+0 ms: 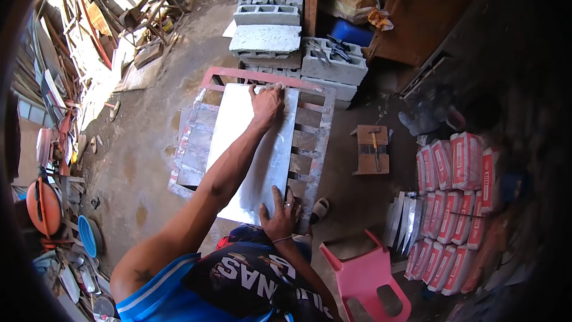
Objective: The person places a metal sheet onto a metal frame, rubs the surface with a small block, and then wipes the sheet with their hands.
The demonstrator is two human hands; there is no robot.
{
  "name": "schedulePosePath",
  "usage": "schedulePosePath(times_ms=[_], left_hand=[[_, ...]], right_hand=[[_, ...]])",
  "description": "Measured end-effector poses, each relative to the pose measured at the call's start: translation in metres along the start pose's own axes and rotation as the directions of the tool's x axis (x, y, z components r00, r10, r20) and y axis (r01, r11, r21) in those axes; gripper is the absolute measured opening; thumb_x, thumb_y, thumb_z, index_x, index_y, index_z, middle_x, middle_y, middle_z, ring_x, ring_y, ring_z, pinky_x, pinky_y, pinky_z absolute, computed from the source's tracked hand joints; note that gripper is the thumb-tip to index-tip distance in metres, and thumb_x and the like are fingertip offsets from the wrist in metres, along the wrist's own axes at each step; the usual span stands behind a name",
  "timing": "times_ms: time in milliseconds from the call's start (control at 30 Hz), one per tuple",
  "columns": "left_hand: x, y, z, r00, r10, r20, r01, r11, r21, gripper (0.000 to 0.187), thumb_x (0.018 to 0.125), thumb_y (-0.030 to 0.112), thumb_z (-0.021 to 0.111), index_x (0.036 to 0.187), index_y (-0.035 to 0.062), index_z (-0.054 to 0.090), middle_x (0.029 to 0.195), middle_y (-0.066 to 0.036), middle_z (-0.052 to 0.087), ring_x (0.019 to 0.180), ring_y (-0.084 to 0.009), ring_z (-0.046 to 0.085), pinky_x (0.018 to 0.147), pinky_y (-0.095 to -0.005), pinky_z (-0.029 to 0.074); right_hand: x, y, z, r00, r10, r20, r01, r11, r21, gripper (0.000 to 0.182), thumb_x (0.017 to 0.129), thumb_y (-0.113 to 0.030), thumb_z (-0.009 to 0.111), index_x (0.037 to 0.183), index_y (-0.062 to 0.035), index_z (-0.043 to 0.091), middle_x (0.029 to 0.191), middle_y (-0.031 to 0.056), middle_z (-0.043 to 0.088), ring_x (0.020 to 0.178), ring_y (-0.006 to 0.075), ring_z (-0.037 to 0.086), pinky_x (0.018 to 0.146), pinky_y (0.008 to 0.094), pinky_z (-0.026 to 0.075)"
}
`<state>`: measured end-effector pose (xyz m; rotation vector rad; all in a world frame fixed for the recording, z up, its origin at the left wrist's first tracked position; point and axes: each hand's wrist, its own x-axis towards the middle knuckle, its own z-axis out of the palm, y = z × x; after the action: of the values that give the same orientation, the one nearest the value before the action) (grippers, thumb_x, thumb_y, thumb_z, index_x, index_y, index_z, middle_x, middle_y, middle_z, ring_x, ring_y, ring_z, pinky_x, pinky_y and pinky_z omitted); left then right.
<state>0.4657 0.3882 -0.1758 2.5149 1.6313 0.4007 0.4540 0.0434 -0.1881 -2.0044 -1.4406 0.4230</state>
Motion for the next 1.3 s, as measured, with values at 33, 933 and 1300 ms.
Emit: schedulePosePath(times_ms=[33,933,1300], left_hand=[[-0.01,0.001,0.0,0.999,0.01,-0.033,-0.009,1.0,0.008,0.04,0.098,0.02,0.044,0.13,0.0066,0.064,0.104,-0.015,0.074,0.102,-0.031,0.07,0.114,-0.0602,0.019],[0.001,-0.009,-0.009,1.0,0.022,0.014,-0.022,0.999,-0.023,0.033,0.096,0.018,0.044,0.113,0.0066,0.07,0.082,-0.017,0.074,0.095,-0.0334,0.071,0.113,-0.0583,0.021],[-0.017,-0.02,-0.003,0.996,-0.001,-0.093,-0.001,1.0,-0.018,0.029,0.097,0.02,0.046,0.107,0.0112,0.071,0.07,-0.016,0.07,0.078,-0.032,0.072,0.108,-0.0565,0.027]], right_hand=[[0.002,-0.002,-0.002,0.998,-0.036,-0.042,0.035,0.999,-0.022,0.068,0.088,-0.04,0.067,0.149,-0.0122,0.05,0.139,0.0301,0.048,0.122,0.0466,0.05,0.104,0.0565,0.038],[0.002,-0.003,0.004,0.997,-0.02,-0.078,0.019,1.0,-0.009,0.067,0.087,-0.037,0.069,0.147,-0.0113,0.052,0.139,0.0294,0.049,0.123,0.0469,0.05,0.106,0.0547,0.04],[0.002,0.001,0.004,0.995,-0.031,-0.097,0.033,0.999,0.013,0.068,0.085,-0.036,0.07,0.147,-0.0145,0.053,0.137,0.03,0.05,0.124,0.0475,0.05,0.105,0.055,0.04]])
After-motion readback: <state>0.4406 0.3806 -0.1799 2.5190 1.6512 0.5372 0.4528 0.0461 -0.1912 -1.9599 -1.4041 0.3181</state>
